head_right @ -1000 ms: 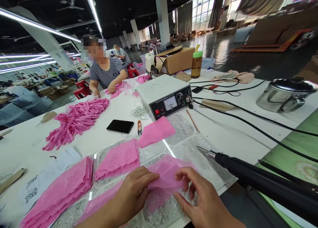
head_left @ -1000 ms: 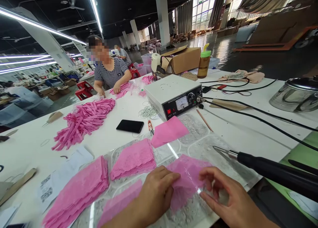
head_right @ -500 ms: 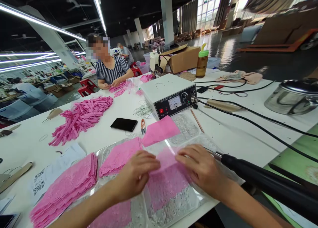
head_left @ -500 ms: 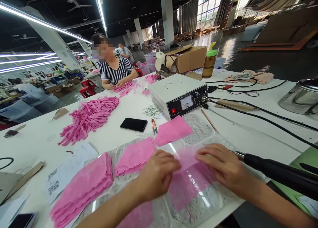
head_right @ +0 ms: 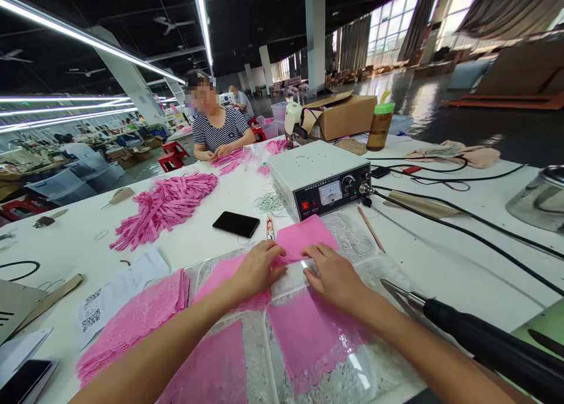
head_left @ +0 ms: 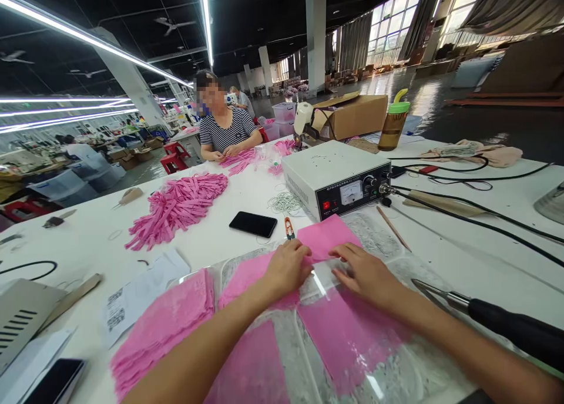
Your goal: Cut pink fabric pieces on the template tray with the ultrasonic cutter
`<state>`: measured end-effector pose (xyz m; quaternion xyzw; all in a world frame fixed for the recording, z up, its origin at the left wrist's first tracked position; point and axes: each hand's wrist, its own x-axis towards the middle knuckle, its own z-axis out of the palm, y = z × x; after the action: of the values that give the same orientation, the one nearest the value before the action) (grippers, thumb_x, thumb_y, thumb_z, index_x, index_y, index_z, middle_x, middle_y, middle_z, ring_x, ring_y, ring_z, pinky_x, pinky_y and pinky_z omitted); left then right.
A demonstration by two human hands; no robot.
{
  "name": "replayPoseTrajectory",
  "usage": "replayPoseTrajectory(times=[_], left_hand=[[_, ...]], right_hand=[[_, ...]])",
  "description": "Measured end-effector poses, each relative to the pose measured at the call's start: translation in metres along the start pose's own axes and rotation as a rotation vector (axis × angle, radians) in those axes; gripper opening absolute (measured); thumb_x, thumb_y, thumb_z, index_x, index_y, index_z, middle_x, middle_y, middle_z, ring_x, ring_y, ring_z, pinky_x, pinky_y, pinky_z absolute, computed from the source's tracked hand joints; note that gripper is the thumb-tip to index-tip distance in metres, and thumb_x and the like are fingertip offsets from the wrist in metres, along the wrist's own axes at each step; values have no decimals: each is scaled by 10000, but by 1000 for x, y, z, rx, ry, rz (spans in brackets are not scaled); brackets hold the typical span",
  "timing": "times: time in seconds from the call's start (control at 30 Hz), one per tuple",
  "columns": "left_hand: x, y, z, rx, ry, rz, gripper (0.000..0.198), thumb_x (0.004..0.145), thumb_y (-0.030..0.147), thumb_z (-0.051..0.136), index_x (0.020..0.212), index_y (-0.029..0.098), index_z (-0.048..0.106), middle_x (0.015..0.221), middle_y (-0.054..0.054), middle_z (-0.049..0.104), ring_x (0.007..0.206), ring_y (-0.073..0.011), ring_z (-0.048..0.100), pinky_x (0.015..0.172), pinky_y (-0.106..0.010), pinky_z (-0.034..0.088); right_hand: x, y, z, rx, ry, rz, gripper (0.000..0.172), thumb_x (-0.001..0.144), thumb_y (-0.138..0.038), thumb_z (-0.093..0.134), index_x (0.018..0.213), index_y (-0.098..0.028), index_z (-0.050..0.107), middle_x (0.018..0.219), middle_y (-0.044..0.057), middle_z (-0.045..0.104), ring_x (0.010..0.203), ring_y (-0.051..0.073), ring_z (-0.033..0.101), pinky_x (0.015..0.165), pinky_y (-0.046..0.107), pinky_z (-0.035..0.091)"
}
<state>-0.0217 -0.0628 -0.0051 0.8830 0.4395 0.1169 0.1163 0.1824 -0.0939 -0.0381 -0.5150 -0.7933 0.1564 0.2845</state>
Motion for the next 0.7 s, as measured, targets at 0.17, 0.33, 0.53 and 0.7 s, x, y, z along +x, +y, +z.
replayPoseTrajectory(times=[0.17,0.33,0.53,0.7], left_hand=[[5,-10,4,-38,-14,-68,131,852,141,618,982,123,614,967,-57,617,903,-193,608,806,-352,508],[1,-17,3,-111,21,-103,149,837,106,609,983,137,610,996,-58,632,944,-192,617,854,-355,509],[-2,-5,-3,-163,93,-61,544,711,259,792,1172,154,523,1251,-117,553,1180,-260,527,995,-404,449],[-2,14,-8,-176,116,-47,278,843,225,654,1095,125,593,1159,-127,615,1119,-260,563,958,-395,454]], right_hand=[[30,-7,19,-60,-82,40,242,929,-303,608,1122,-159,584,1107,77,596,943,210,603,806,397,529],[41,-3,20,-44,-102,61,210,960,-318,577,1091,-157,605,1077,65,616,896,186,622,781,374,547],[39,0,3,56,-41,43,195,967,-325,557,936,-142,616,875,21,630,744,147,614,694,319,535],[31,-25,-10,148,-8,-31,208,925,-325,467,833,-216,619,782,16,673,718,179,632,669,306,512]])
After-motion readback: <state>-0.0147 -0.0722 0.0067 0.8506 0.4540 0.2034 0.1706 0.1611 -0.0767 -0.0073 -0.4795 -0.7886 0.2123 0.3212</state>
